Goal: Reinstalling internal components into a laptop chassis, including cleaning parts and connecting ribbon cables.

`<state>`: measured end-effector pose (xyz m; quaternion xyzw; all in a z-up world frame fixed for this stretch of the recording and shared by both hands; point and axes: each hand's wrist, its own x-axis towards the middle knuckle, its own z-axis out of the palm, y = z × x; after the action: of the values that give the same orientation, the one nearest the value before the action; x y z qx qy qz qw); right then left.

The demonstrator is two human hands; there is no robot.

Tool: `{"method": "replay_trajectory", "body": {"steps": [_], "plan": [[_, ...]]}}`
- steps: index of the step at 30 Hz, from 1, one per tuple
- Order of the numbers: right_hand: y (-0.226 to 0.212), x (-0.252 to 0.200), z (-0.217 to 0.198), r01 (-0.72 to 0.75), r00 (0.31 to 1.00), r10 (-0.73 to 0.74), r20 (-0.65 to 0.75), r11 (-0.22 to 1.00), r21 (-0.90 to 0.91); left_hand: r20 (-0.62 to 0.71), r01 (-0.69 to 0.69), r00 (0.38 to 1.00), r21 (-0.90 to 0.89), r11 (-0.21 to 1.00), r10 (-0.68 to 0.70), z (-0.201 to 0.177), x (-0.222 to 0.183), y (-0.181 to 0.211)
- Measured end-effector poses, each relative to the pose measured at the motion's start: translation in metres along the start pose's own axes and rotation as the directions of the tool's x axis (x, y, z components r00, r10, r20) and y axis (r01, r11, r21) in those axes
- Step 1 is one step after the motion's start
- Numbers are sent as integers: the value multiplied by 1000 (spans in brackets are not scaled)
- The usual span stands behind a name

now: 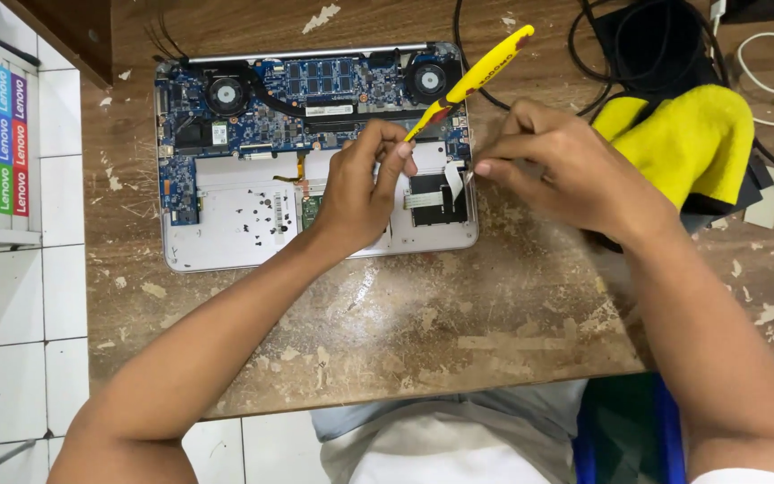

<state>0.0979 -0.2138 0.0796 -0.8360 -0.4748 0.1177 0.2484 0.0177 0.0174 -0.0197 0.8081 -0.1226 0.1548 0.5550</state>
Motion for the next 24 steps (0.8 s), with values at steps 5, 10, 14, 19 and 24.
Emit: {"method": "replay_trajectory", "body": {"steps": [5,10,14,19,24], "plan": [[38,7,36,165,949,-140,-284,984,69,-43,13,999,-43,999,-15,-2,1,9],[64,-1,60,153,894,-128,-429,988,24,-73,18,997,-87,996,-24,-7,4,21],[62,-1,60,134,891,-154,-426,988,-77,-61,54,996,-122,991,-61,-7,5,24],[65,-6,59,140,879,-188,-438,980,-140,-59,66,995,-144,987,-76,-9,2,19],[72,-4,61,138,873,-181,-453,982,-127,-69,46,996,-143,989,-56,-8,-1,10]]}}
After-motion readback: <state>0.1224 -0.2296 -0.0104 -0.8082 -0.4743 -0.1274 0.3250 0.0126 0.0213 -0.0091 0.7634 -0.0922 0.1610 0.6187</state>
